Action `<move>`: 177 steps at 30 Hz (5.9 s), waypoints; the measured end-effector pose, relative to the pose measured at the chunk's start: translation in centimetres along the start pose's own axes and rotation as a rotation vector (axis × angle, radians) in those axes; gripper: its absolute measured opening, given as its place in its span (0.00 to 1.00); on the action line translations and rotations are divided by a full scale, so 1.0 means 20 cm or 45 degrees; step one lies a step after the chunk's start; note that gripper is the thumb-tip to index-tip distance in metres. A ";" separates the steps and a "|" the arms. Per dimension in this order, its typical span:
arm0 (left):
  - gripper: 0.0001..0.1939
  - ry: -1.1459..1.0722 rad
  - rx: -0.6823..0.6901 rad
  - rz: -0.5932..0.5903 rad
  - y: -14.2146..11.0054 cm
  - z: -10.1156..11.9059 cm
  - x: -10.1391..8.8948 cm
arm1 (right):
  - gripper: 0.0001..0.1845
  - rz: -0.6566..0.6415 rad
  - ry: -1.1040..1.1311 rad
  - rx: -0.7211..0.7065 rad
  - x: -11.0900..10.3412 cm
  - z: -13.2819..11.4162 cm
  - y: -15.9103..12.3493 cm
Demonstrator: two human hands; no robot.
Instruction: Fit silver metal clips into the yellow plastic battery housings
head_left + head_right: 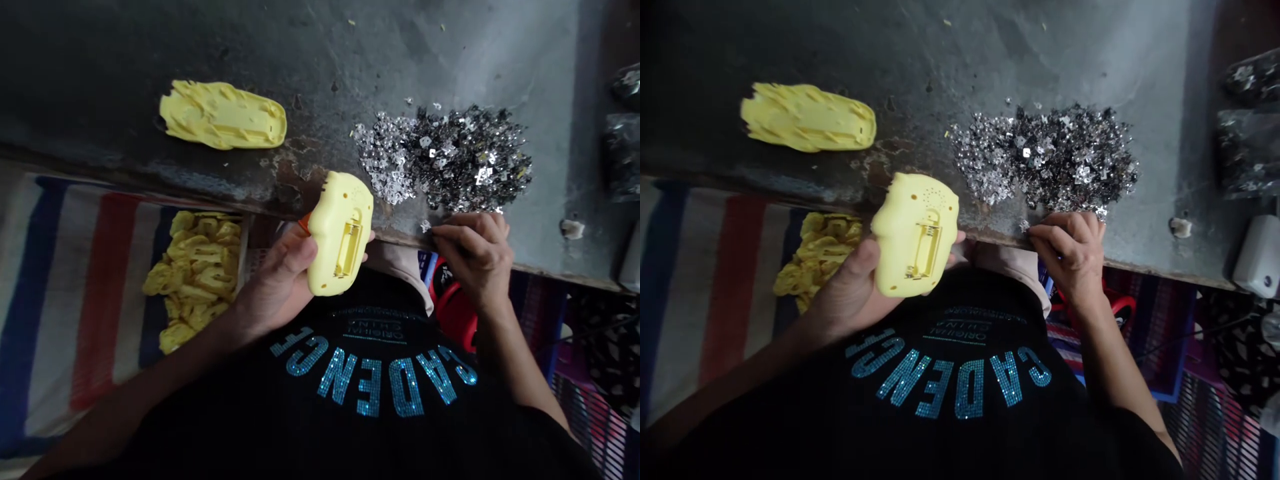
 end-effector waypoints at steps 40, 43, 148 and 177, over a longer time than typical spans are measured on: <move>0.44 0.030 -0.271 -0.151 0.01 -0.09 0.14 | 0.04 -0.184 0.281 0.285 -0.03 0.03 0.13; 0.43 0.015 -0.318 -0.142 0.03 -0.11 0.15 | 0.04 -0.197 0.323 0.260 -0.03 0.05 0.14; 0.48 -0.268 -0.393 -0.352 -0.04 -0.23 0.18 | 0.24 0.057 0.084 -0.417 -0.15 -0.32 -0.09; 0.45 0.063 -0.148 -0.145 -0.07 -0.15 0.22 | 0.29 -0.540 0.681 0.089 -0.11 -0.23 0.11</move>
Point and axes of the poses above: each hand's wrist, its own y-axis towards the middle knuckle, its own x-axis out of the palm, z = x × y, the point moved 1 cm from there along y, towards the middle knuckle, and after that the axes turned 12 degrees about x, right-handed, at the moved point
